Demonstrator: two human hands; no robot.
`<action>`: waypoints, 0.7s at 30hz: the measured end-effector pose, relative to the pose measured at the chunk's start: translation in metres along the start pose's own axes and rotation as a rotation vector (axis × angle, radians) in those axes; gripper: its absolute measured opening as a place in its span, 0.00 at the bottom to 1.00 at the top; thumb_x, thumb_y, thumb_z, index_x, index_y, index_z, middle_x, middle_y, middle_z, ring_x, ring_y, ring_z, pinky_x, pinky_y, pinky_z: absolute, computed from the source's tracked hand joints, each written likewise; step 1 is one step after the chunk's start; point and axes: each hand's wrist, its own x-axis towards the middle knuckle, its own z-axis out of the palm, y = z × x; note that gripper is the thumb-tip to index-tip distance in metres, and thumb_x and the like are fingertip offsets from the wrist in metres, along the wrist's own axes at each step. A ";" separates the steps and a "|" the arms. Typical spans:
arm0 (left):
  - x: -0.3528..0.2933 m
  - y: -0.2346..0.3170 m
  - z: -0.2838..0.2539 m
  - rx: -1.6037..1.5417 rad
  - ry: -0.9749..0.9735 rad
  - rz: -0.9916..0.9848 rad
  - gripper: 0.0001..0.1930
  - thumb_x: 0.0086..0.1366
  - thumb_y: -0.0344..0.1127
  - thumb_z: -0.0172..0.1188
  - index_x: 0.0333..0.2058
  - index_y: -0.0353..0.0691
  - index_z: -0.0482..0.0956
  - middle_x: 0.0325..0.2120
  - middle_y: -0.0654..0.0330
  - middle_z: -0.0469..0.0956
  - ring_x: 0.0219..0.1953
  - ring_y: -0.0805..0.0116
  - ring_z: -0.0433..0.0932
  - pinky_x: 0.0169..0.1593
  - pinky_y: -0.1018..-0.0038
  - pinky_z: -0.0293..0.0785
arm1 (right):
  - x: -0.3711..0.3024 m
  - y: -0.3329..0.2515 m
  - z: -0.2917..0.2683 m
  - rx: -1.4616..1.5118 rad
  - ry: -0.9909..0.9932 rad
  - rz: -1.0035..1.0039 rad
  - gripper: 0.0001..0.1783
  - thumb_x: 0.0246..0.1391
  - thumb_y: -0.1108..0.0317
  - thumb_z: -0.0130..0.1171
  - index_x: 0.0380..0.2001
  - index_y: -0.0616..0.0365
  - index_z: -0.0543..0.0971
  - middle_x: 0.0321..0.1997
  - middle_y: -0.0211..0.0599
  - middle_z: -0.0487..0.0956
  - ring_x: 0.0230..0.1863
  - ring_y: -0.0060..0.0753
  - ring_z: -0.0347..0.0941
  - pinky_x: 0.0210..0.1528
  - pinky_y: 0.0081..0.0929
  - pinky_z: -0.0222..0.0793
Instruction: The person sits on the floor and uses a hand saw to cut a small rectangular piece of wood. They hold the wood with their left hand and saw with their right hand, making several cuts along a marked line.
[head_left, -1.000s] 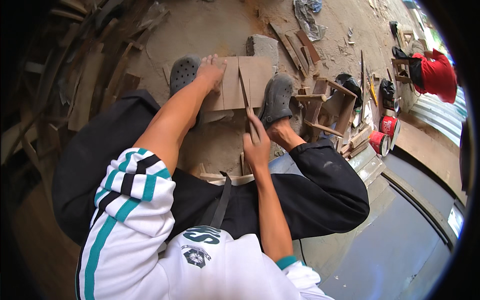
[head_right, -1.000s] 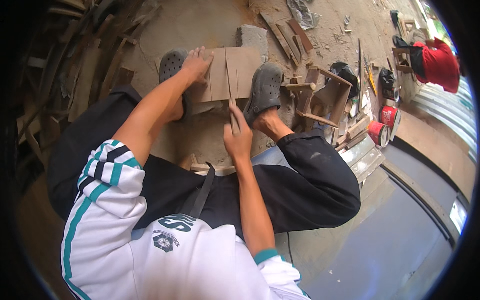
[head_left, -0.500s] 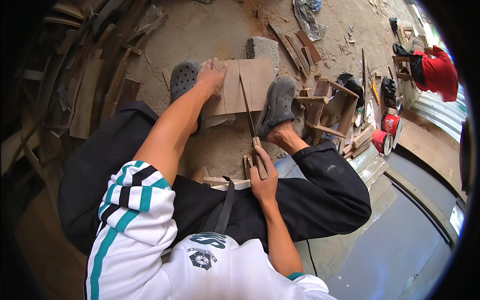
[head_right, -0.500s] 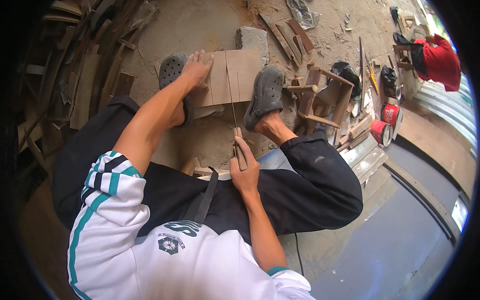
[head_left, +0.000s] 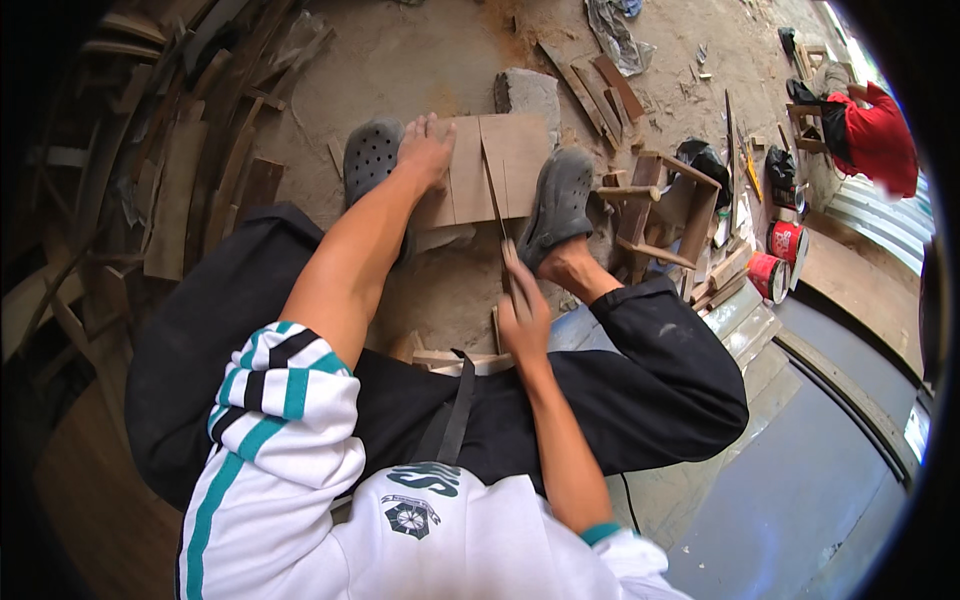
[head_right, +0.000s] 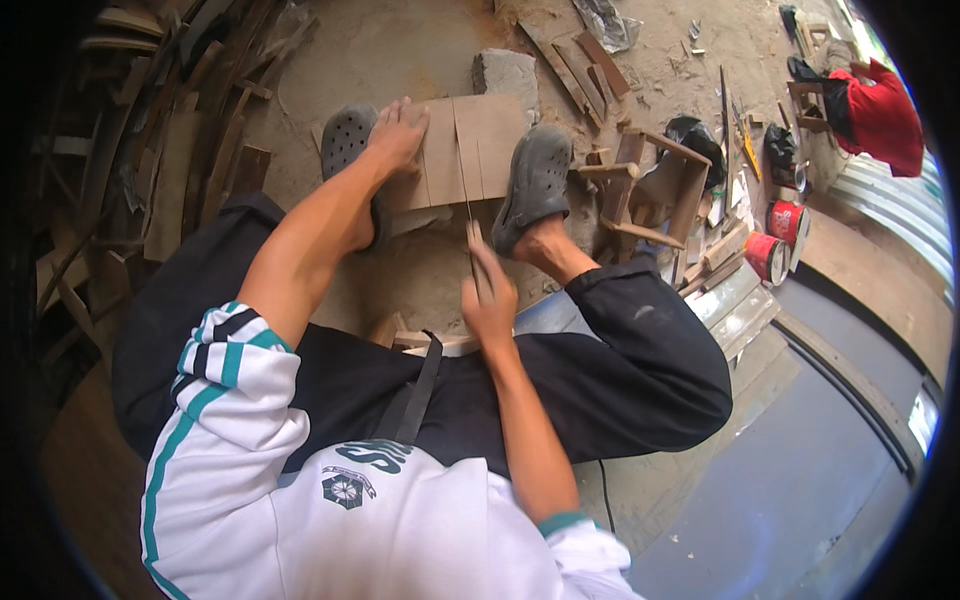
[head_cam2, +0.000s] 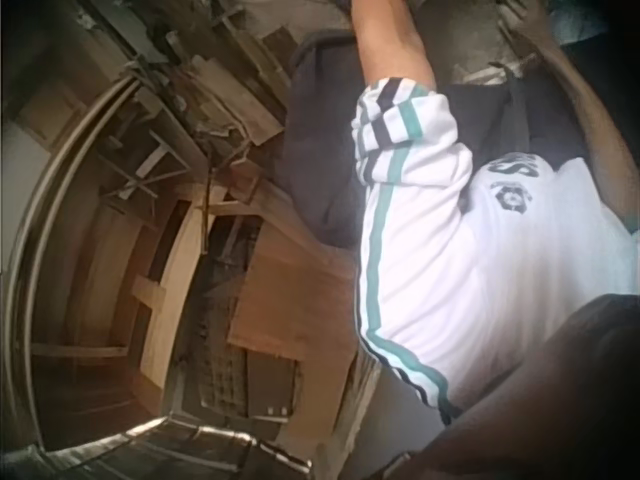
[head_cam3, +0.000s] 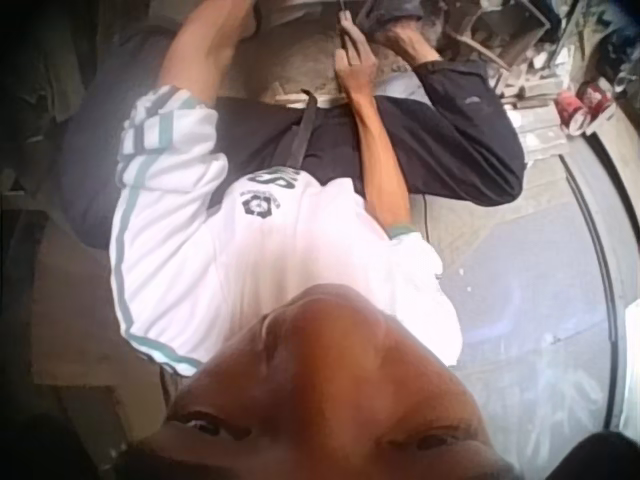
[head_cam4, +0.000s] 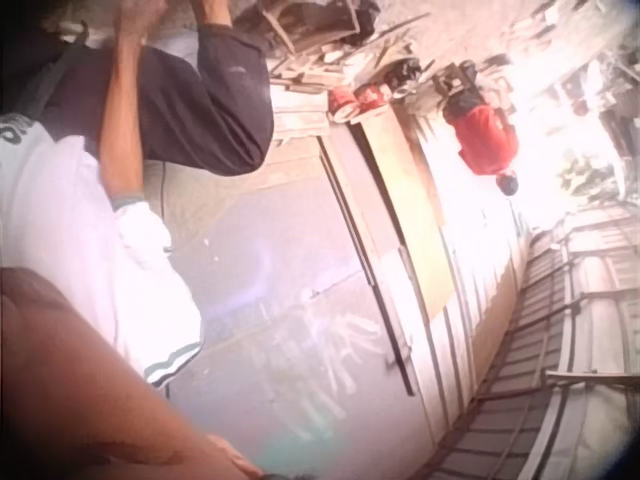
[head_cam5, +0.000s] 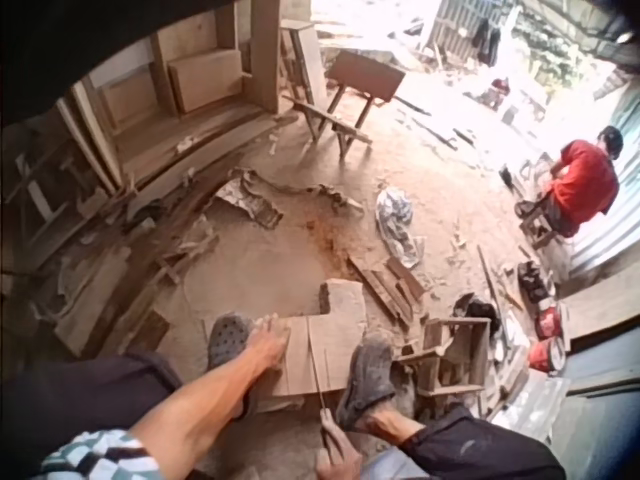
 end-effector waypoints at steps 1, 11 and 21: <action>0.001 0.005 0.004 -0.010 -0.015 0.024 0.64 0.45 0.47 0.81 0.74 0.43 0.45 0.72 0.35 0.44 0.74 0.39 0.47 0.75 0.54 0.43 | 0.016 0.002 0.007 0.032 0.029 0.039 0.30 0.49 0.81 0.50 0.59 0.61 0.75 0.57 0.52 0.80 0.63 0.45 0.75 0.63 0.32 0.67; 0.001 0.002 0.001 0.034 -0.061 0.011 0.66 0.43 0.49 0.81 0.73 0.39 0.44 0.72 0.31 0.43 0.74 0.37 0.47 0.75 0.53 0.45 | -0.040 -0.037 -0.031 0.048 0.002 0.242 0.28 0.50 0.81 0.50 0.58 0.63 0.76 0.57 0.52 0.79 0.61 0.38 0.76 0.63 0.30 0.68; 0.002 -0.001 -0.002 0.054 -0.040 0.005 0.67 0.42 0.52 0.81 0.73 0.41 0.45 0.71 0.32 0.44 0.74 0.36 0.48 0.75 0.55 0.46 | -0.031 -0.058 -0.033 -0.039 -0.038 0.165 0.30 0.50 0.80 0.49 0.60 0.60 0.75 0.57 0.50 0.80 0.62 0.40 0.75 0.63 0.31 0.68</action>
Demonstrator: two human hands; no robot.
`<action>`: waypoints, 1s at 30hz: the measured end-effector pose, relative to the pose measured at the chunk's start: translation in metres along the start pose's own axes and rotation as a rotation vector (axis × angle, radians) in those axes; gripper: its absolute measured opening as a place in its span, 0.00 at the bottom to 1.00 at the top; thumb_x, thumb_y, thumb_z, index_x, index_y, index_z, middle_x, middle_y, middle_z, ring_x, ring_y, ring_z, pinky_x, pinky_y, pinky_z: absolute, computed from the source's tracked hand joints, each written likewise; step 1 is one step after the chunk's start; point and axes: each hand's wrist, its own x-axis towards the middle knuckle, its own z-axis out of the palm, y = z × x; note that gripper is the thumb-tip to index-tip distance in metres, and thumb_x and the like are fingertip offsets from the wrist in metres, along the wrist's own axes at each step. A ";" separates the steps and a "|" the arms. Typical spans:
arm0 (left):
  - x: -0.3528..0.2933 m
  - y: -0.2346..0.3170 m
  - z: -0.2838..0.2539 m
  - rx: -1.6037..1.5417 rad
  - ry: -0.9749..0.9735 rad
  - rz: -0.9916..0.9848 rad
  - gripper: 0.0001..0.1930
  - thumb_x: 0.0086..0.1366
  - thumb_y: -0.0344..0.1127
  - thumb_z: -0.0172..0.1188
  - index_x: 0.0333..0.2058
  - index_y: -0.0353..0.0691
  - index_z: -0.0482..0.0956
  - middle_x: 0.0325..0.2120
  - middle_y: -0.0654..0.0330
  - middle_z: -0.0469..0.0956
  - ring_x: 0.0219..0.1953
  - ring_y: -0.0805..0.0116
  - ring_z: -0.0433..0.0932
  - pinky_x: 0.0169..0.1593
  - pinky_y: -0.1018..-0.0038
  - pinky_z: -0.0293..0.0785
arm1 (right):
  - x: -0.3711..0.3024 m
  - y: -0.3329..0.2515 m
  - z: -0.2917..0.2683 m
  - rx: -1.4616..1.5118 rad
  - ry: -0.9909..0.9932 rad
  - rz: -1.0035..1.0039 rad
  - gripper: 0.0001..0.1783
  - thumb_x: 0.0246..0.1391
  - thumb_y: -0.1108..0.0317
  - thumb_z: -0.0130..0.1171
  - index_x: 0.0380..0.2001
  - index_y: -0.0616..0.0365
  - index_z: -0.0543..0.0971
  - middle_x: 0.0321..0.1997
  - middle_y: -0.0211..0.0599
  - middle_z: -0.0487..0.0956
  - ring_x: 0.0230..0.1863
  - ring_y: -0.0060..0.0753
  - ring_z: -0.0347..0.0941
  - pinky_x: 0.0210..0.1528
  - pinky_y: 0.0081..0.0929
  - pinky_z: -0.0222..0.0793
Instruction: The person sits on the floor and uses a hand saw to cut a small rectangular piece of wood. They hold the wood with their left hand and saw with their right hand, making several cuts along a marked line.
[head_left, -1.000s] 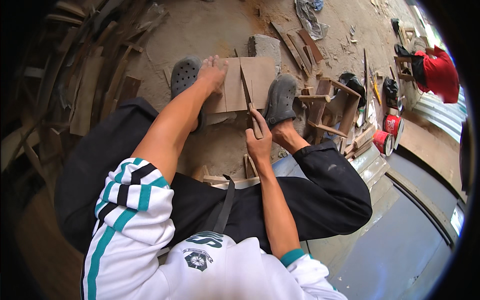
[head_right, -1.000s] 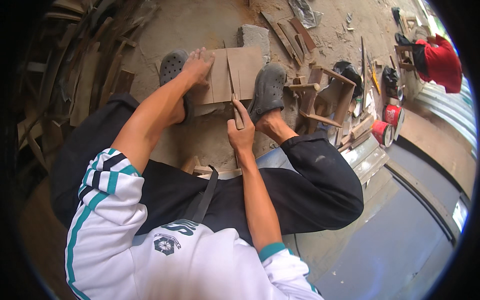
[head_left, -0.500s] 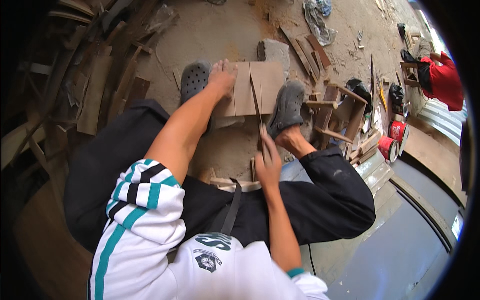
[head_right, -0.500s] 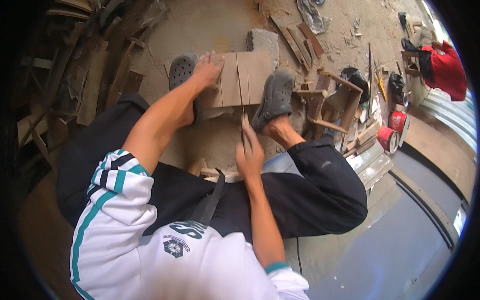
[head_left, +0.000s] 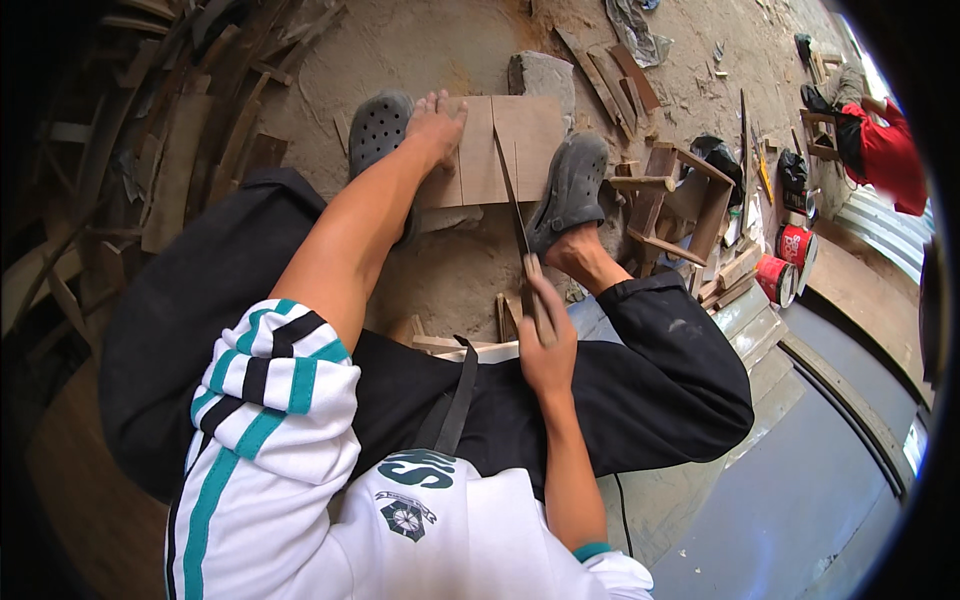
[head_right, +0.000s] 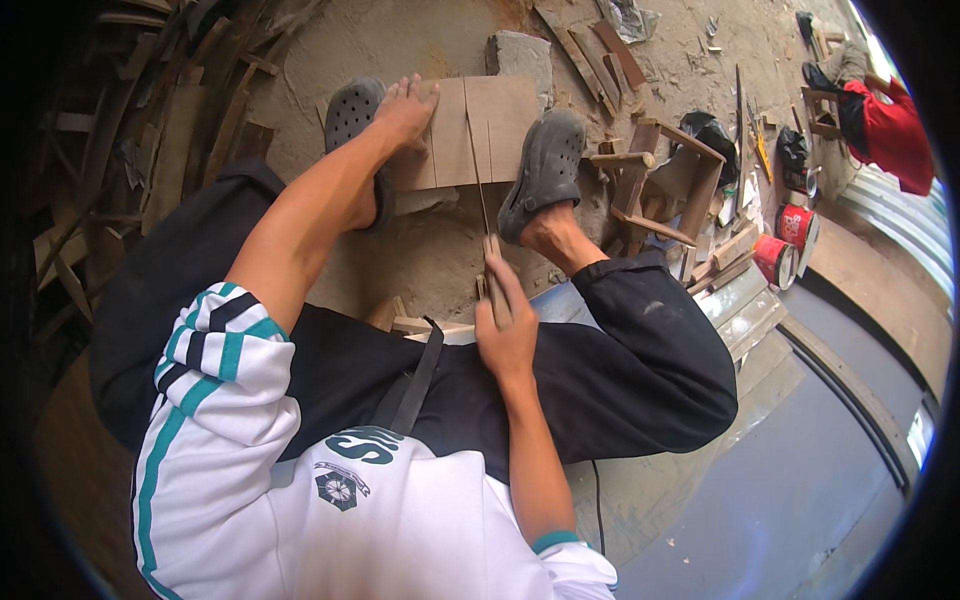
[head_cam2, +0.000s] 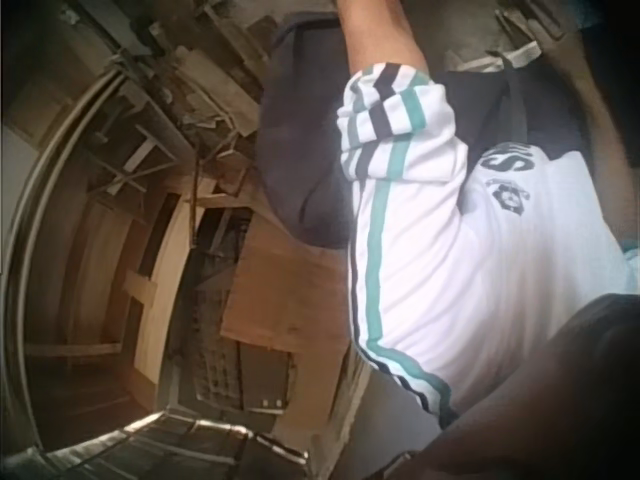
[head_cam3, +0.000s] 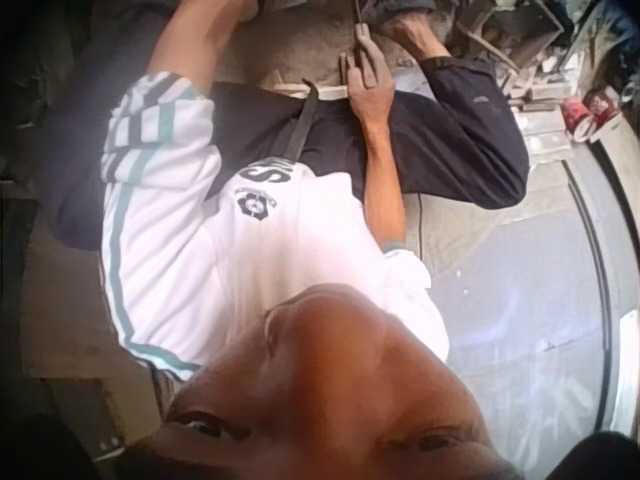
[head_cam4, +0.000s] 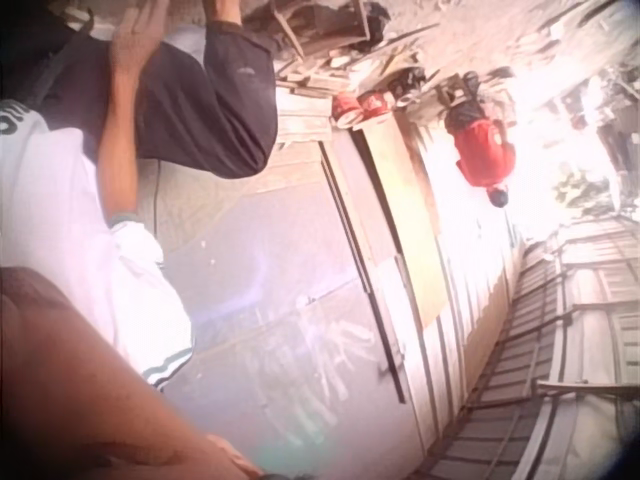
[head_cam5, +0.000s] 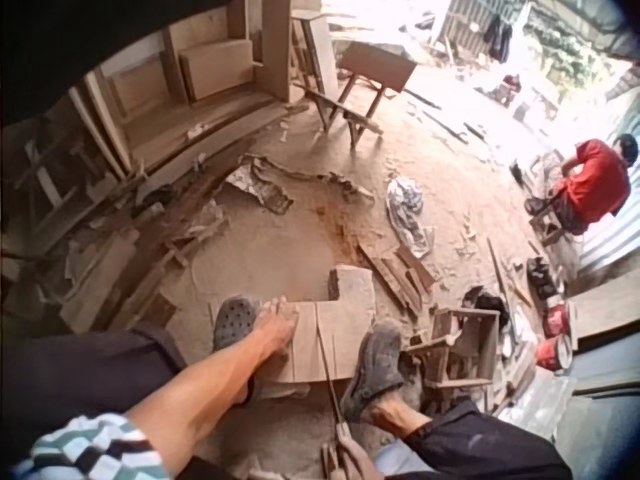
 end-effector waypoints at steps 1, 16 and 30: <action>0.001 0.001 -0.002 0.006 0.001 0.004 0.67 0.42 0.53 0.81 0.73 0.41 0.45 0.71 0.31 0.44 0.74 0.36 0.48 0.75 0.55 0.46 | -0.011 -0.002 -0.004 0.068 -0.020 0.089 0.30 0.50 0.80 0.49 0.59 0.61 0.75 0.59 0.52 0.79 0.64 0.43 0.74 0.64 0.31 0.67; 0.003 0.001 -0.004 0.004 -0.015 0.012 0.70 0.40 0.52 0.82 0.74 0.41 0.43 0.72 0.33 0.43 0.74 0.38 0.47 0.75 0.54 0.45 | 0.015 0.035 0.013 0.082 0.003 -0.076 0.30 0.50 0.80 0.51 0.60 0.58 0.75 0.58 0.54 0.78 0.63 0.44 0.74 0.64 0.32 0.67; 0.004 -0.002 -0.002 0.025 -0.003 0.021 0.66 0.44 0.53 0.80 0.73 0.40 0.44 0.71 0.32 0.45 0.73 0.36 0.49 0.74 0.54 0.47 | 0.089 0.027 0.037 0.180 -0.031 -0.040 0.29 0.51 0.81 0.50 0.59 0.64 0.73 0.62 0.48 0.76 0.67 0.39 0.70 0.67 0.27 0.61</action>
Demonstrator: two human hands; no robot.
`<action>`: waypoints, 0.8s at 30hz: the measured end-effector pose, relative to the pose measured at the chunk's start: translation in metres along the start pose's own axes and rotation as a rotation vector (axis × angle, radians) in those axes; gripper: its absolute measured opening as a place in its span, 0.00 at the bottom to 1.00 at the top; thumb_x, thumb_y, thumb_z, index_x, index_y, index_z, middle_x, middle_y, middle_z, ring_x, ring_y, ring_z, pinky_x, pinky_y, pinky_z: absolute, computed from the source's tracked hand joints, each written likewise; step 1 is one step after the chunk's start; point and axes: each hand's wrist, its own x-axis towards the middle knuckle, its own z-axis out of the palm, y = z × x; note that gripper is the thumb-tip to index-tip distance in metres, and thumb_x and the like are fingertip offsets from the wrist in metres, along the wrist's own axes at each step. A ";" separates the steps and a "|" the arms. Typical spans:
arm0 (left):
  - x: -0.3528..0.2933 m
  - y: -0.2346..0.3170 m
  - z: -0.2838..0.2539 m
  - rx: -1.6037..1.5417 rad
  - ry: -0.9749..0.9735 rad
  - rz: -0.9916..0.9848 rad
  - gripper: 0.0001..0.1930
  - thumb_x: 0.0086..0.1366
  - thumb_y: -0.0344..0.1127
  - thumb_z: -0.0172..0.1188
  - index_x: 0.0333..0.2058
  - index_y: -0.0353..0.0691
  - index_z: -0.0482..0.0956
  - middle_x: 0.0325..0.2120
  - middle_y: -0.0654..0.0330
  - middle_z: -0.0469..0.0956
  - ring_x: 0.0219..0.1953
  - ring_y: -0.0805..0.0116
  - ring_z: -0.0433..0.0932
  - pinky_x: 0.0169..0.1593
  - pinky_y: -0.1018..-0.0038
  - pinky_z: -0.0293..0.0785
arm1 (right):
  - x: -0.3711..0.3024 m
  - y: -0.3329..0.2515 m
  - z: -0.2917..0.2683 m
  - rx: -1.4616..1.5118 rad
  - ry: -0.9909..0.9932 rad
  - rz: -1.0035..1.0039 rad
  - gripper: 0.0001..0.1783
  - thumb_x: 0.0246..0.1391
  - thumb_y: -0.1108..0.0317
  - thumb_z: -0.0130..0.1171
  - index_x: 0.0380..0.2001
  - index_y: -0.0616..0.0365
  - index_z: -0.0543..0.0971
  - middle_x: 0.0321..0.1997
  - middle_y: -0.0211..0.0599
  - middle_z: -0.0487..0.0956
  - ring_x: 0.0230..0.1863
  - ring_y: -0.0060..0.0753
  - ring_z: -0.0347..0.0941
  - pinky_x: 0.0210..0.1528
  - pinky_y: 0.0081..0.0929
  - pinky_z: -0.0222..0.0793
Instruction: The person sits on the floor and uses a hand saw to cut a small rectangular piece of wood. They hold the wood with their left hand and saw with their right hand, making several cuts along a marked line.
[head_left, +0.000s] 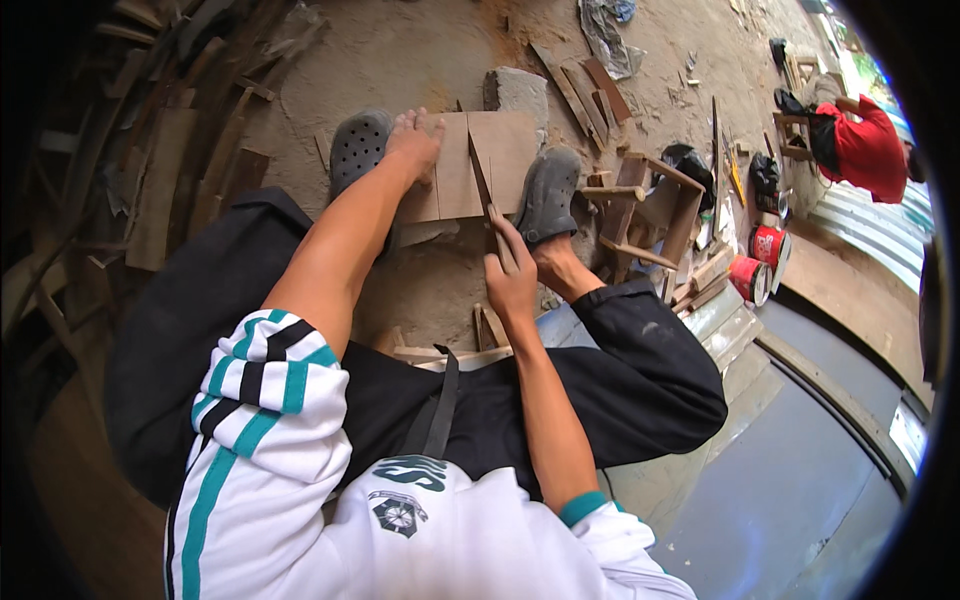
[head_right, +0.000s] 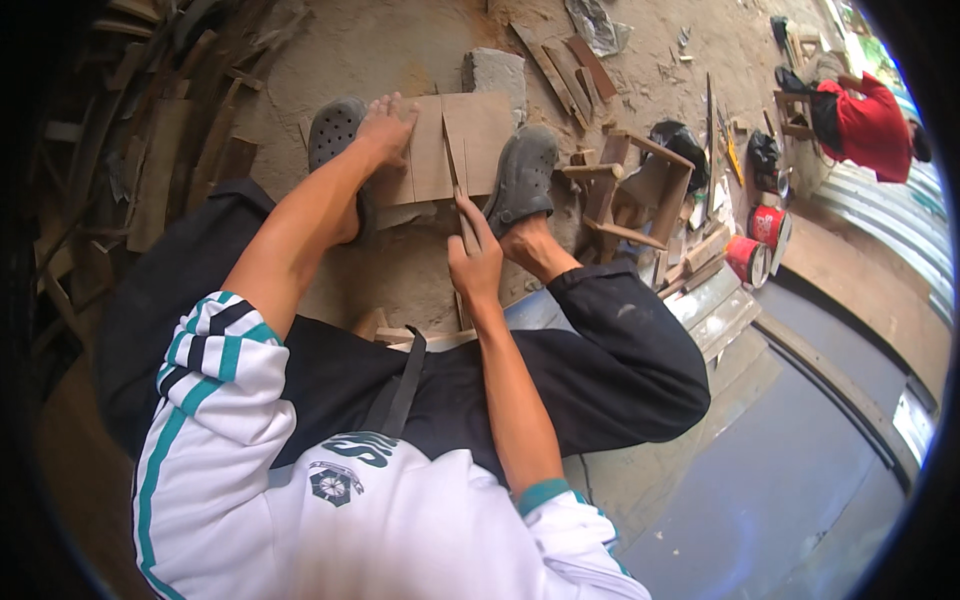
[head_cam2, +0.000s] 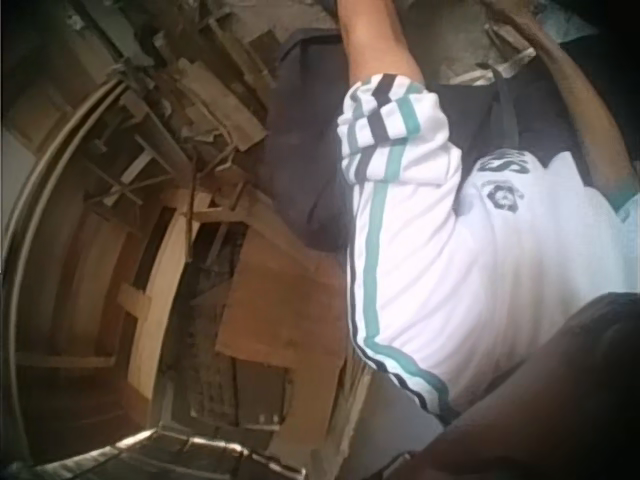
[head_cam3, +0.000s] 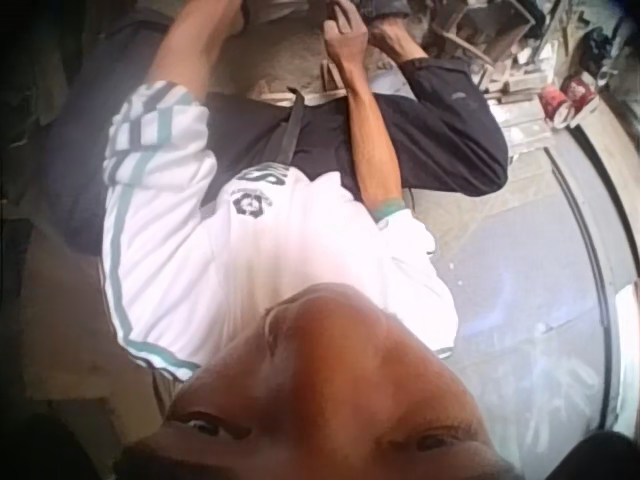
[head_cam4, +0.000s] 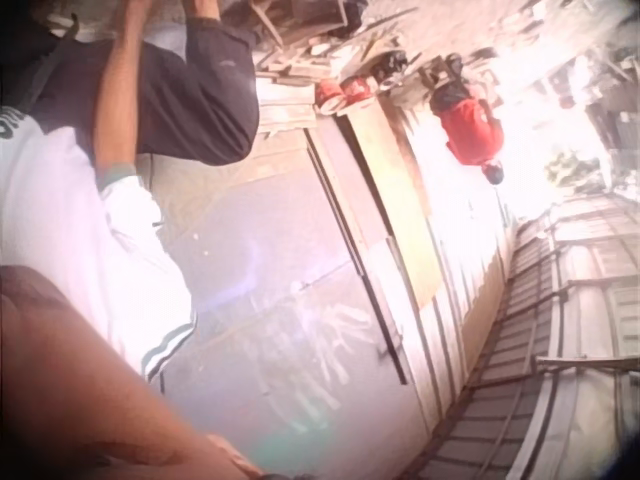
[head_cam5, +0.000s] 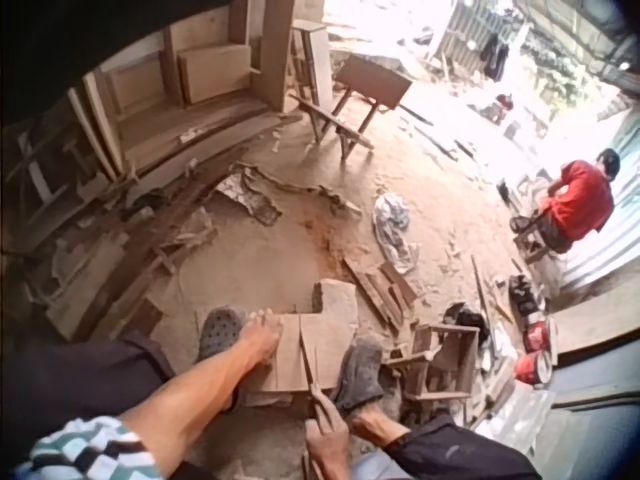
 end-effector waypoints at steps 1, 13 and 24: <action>0.002 0.001 -0.003 0.012 0.012 -0.003 0.66 0.44 0.53 0.80 0.73 0.40 0.44 0.71 0.31 0.45 0.73 0.36 0.49 0.75 0.54 0.46 | -0.001 0.001 0.004 -0.046 0.021 -0.002 0.29 0.51 0.81 0.50 0.59 0.64 0.73 0.62 0.48 0.77 0.66 0.39 0.70 0.67 0.28 0.61; 0.000 0.009 -0.008 0.094 -0.029 0.025 0.67 0.44 0.57 0.79 0.73 0.38 0.43 0.71 0.31 0.46 0.73 0.36 0.50 0.75 0.55 0.45 | -0.016 0.013 0.008 -0.072 0.112 -0.018 0.28 0.51 0.77 0.52 0.59 0.57 0.75 0.58 0.53 0.79 0.61 0.52 0.75 0.61 0.34 0.69; 0.000 0.009 -0.012 0.199 -0.079 0.049 0.65 0.47 0.58 0.76 0.73 0.36 0.43 0.70 0.28 0.47 0.72 0.36 0.52 0.74 0.55 0.47 | -0.028 -0.002 0.001 -0.131 0.093 -0.071 0.29 0.50 0.79 0.52 0.59 0.59 0.75 0.58 0.51 0.79 0.60 0.47 0.76 0.61 0.32 0.69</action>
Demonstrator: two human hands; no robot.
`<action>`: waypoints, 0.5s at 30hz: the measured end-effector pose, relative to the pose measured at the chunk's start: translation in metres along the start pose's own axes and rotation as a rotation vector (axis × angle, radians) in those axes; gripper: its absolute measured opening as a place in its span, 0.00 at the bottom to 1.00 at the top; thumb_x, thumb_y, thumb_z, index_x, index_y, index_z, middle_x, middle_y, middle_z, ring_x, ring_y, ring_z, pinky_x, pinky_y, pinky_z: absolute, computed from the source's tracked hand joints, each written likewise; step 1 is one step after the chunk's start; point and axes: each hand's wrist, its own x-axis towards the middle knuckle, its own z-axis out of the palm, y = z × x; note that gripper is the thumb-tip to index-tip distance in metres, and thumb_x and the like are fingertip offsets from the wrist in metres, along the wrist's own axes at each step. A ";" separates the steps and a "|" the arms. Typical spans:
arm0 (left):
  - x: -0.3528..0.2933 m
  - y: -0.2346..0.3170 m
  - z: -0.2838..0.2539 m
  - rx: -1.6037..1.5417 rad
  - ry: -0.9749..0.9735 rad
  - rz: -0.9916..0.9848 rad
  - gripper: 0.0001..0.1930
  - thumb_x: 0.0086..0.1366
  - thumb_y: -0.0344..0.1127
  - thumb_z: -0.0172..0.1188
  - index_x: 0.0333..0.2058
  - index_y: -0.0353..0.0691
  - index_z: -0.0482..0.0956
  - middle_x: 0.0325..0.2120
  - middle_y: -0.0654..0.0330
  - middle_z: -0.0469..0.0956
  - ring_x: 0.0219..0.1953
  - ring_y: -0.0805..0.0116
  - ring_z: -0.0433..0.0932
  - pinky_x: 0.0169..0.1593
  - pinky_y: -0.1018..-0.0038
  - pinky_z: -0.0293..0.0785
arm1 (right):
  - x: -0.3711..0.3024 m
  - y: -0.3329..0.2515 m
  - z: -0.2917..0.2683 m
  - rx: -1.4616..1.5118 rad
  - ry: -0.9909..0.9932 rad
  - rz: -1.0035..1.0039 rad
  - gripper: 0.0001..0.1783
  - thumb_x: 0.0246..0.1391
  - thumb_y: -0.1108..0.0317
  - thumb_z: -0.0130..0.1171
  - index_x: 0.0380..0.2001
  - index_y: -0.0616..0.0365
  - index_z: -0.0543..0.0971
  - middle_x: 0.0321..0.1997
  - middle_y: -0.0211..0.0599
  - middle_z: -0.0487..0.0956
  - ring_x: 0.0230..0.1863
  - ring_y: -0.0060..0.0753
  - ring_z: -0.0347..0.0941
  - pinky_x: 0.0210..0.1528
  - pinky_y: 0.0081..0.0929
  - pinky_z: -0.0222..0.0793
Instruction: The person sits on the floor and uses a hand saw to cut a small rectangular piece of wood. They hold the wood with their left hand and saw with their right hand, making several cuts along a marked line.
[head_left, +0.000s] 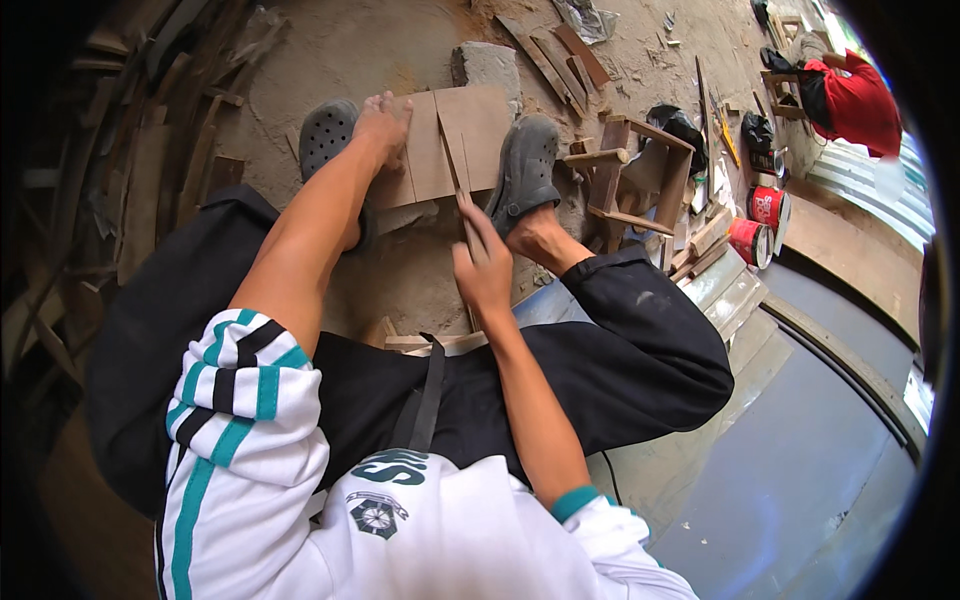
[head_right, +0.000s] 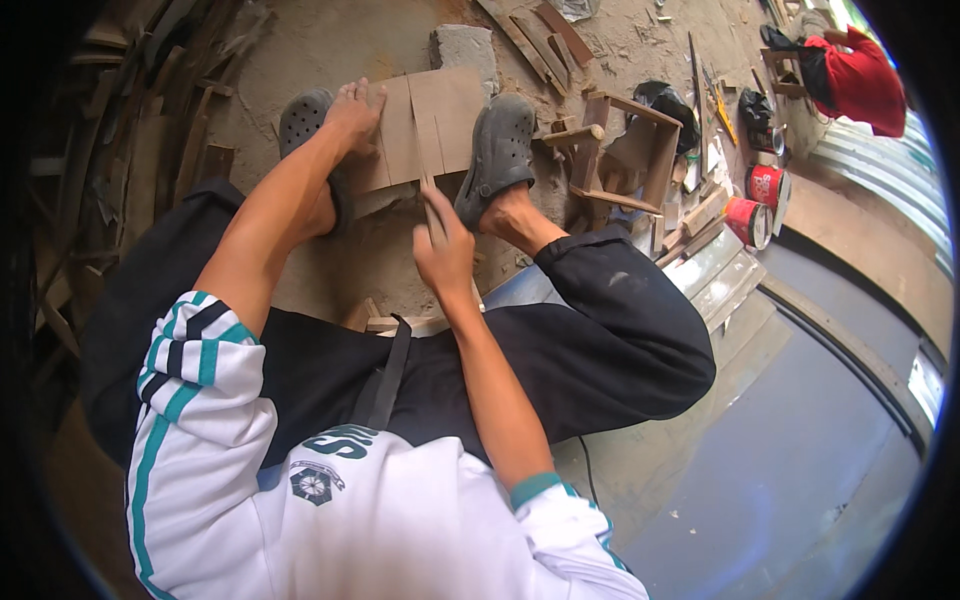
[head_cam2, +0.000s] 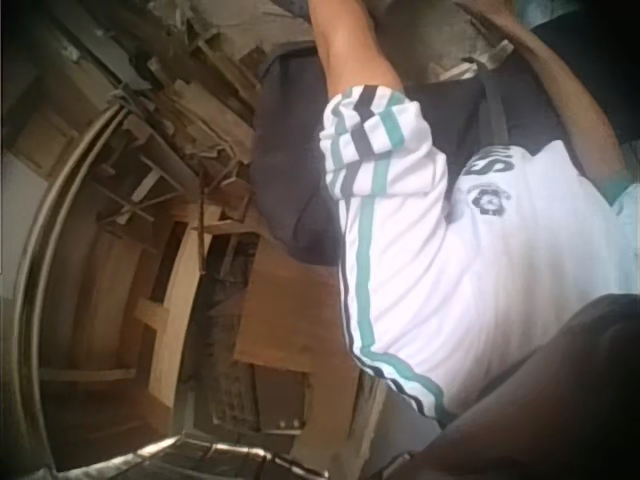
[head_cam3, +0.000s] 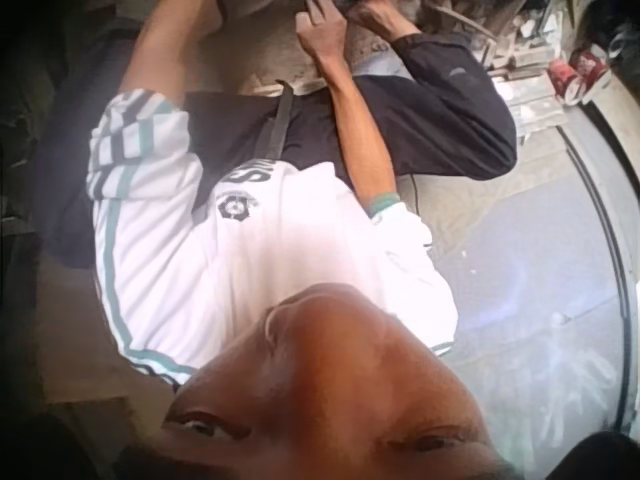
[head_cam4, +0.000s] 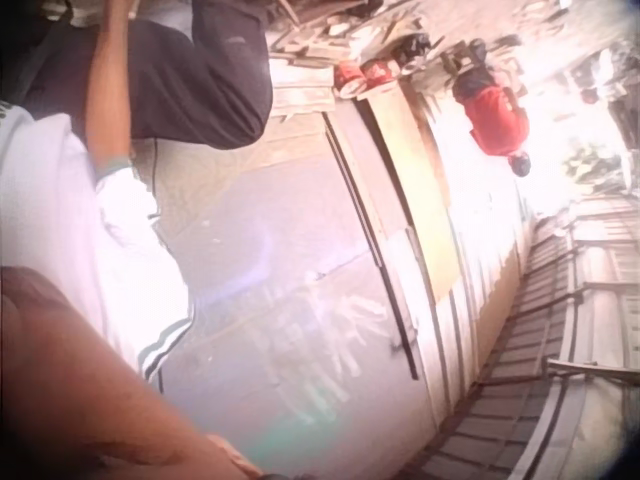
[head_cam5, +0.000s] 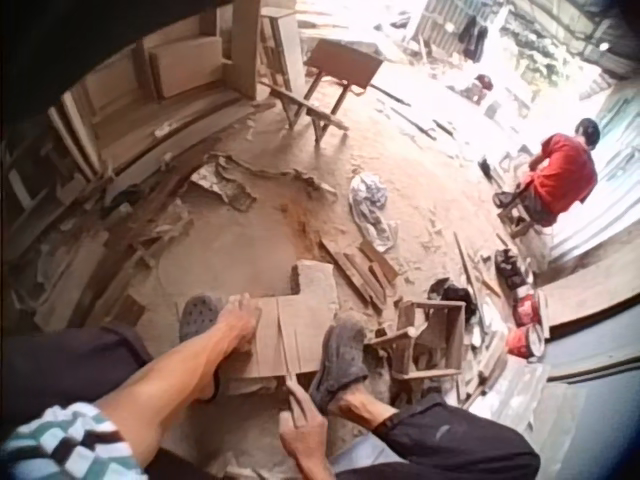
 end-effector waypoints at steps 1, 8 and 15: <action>0.002 0.003 0.000 -0.012 0.038 -0.002 0.65 0.46 0.58 0.76 0.73 0.36 0.43 0.70 0.28 0.47 0.72 0.36 0.53 0.74 0.55 0.48 | 0.013 -0.007 0.002 0.065 -0.016 0.104 0.29 0.51 0.79 0.52 0.59 0.60 0.74 0.59 0.49 0.79 0.62 0.43 0.74 0.63 0.31 0.67; -0.009 -0.012 0.002 -0.010 0.048 -0.017 0.65 0.47 0.59 0.76 0.73 0.35 0.43 0.70 0.28 0.48 0.72 0.35 0.53 0.74 0.55 0.49 | -0.078 -0.048 -0.048 0.026 -0.098 0.170 0.29 0.49 0.82 0.51 0.58 0.64 0.75 0.59 0.52 0.79 0.64 0.45 0.73 0.65 0.33 0.67; 0.006 0.003 0.008 -0.026 0.046 -0.025 0.67 0.45 0.59 0.77 0.73 0.39 0.42 0.71 0.31 0.46 0.73 0.37 0.51 0.74 0.55 0.48 | 0.004 -0.003 -0.006 0.136 -0.032 0.118 0.30 0.50 0.80 0.51 0.59 0.61 0.74 0.62 0.47 0.77 0.65 0.45 0.72 0.64 0.30 0.67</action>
